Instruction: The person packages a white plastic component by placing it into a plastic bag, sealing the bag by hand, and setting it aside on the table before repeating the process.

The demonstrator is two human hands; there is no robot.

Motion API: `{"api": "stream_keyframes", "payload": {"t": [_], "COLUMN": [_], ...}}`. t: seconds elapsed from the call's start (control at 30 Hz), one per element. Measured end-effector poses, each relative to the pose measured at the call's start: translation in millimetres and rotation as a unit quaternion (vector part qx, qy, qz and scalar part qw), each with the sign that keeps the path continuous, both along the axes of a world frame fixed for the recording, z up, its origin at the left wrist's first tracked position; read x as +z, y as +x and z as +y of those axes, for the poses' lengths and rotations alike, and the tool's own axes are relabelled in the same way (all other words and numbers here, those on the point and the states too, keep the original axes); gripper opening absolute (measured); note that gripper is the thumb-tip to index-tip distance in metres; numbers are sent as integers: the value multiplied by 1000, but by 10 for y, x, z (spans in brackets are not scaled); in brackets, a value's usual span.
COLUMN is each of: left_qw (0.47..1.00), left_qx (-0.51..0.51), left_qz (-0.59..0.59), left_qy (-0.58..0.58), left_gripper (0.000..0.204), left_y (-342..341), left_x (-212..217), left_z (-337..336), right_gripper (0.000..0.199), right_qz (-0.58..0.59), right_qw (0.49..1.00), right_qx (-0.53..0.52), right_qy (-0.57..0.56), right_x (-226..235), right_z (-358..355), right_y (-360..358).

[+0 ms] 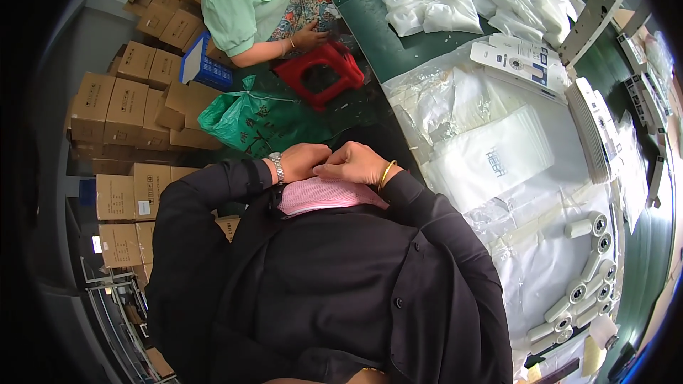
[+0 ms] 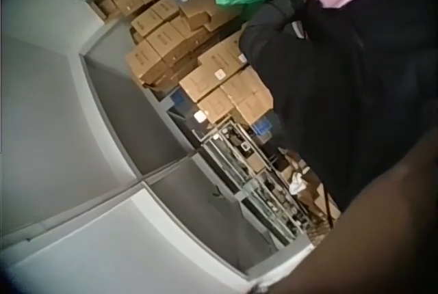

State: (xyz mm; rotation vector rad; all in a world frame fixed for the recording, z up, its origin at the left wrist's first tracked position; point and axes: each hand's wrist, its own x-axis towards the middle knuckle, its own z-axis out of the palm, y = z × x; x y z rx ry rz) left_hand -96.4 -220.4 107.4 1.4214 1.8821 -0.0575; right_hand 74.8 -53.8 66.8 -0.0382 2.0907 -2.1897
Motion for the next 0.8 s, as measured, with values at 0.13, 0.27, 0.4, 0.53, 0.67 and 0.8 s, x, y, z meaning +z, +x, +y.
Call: {"api": "stream_keyframes", "payload": {"t": [0.13,0.27,0.4,0.53,0.67,0.8], "left_qw": [999,986,981,978,981,961], "left_qx": [4,-44,-119,-168,-155,-180], "left_qz": [40,-14,42,63,85,183], "left_qy": [1,162,146,106,81,100], "left_gripper": [32,35,47,52,52,49], "left_y": [-17,3,65,38,38,73], "left_x": [-43,-120,-52,-102,-262,-336], "left_z": [-88,-286,-224,-128,-126,57], "right_gripper": [40,40,42,46,50,42], "right_qz": [3,-4,9,9,-6,-20], "right_qw": [999,999,999,998,998,999], "right_qx": [10,26,25,27,34,23], "right_qy": [-33,-45,-46,-65,-47,13], "right_x": [-54,-45,-22,-37,-153,70], "right_z": [-8,-3,3,-35,-69,20], "right_y": [9,31,43,50,-41,0]}}
